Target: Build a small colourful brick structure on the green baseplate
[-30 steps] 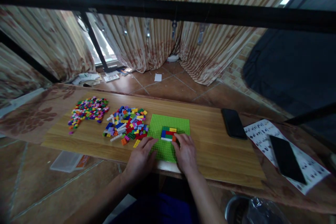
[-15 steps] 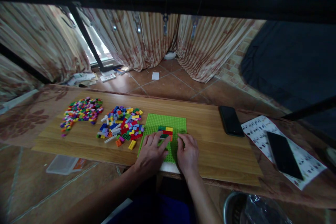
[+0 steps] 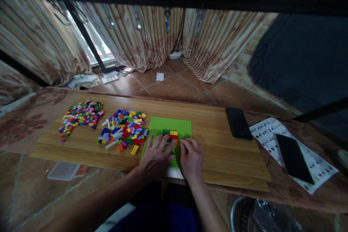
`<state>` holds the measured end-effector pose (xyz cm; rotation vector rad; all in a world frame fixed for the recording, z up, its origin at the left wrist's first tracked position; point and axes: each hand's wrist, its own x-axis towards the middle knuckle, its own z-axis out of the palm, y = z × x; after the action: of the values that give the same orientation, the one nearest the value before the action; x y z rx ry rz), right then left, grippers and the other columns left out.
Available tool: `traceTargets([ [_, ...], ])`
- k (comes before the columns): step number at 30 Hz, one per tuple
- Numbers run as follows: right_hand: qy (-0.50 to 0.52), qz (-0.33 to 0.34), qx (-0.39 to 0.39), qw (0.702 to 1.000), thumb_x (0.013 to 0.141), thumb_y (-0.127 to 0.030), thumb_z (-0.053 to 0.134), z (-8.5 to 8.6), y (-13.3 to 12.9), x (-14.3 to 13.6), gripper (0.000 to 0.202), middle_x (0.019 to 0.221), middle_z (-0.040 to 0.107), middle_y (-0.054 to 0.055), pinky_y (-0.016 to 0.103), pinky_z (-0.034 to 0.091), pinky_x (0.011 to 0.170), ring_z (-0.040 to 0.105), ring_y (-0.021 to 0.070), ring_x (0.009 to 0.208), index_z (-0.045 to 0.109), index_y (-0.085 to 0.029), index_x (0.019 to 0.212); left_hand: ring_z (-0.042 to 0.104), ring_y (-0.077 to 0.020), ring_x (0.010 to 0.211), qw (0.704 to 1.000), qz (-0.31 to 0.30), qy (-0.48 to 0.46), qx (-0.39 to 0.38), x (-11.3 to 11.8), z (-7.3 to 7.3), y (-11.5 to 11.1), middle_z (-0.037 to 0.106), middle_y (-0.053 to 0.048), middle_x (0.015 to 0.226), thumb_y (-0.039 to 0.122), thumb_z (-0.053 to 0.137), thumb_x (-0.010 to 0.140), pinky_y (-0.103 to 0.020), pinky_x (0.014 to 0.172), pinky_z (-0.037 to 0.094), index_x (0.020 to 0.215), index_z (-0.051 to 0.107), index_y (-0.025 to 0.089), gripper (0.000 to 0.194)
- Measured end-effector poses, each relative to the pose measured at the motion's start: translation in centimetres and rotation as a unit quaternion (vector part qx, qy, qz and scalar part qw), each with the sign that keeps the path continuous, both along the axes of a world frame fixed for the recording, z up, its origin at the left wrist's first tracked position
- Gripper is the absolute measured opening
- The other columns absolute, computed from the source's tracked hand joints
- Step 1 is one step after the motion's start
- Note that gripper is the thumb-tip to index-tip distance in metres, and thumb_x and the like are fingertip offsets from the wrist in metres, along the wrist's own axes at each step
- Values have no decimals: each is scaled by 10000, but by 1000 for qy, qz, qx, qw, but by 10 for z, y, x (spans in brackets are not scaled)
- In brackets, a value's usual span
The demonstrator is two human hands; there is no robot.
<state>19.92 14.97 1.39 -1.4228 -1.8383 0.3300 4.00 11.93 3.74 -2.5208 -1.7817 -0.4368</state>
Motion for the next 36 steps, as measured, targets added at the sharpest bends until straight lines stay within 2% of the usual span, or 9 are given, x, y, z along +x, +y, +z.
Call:
traceTargets([
  [8, -105, 16, 28, 994, 902, -262, 474, 0, -8, -4, 247, 1022, 638, 80, 385, 409, 810, 528, 226, 945, 706, -224, 978, 460, -322, 1219, 998, -43, 32, -26, 0, 3, 6, 523, -156, 1328, 336, 480, 903, -655, 1014, 318, 1313, 493, 180, 439],
  [12, -166, 26, 19, 986, 885, -184, 427, 2, -15, -9, 320, 1073, 640, 104, 397, 385, 817, 509, 250, 954, 651, -184, 1112, 454, -310, 1210, 995, -83, 56, -25, 4, 4, 11, 512, -188, 1326, 213, 399, 917, -650, 1023, 314, 1293, 504, 109, 404],
  [16, -172, 30, 13, 985, 869, -138, 404, 4, -21, -13, 388, 1113, 625, 116, 395, 383, 838, 498, 257, 971, 587, -156, 1211, 461, -298, 1195, 991, -113, 66, -24, 3, 7, 13, 510, -193, 1314, 156, 370, 907, -618, 1027, 323, 1275, 502, 71, 399],
  [27, -224, 28, 2, 974, 831, -59, 431, 10, -21, -17, 394, 1078, 610, 122, 387, 397, 806, 475, 266, 946, 612, -148, 1169, 487, -249, 1136, 993, -107, 23, -43, -1, 8, 15, 553, -136, 1256, 188, 378, 912, -408, 982, 388, 1252, 507, 102, 375],
  [36, -342, 39, -21, 939, 835, -29, 432, 22, -23, -29, 377, 1056, 615, 138, 384, 397, 796, 483, 259, 924, 601, -91, 1166, 496, -246, 1128, 993, -99, 15, -61, -2, 9, 16, 560, -124, 1264, 171, 350, 912, -444, 1000, 366, 1235, 518, 114, 369],
])
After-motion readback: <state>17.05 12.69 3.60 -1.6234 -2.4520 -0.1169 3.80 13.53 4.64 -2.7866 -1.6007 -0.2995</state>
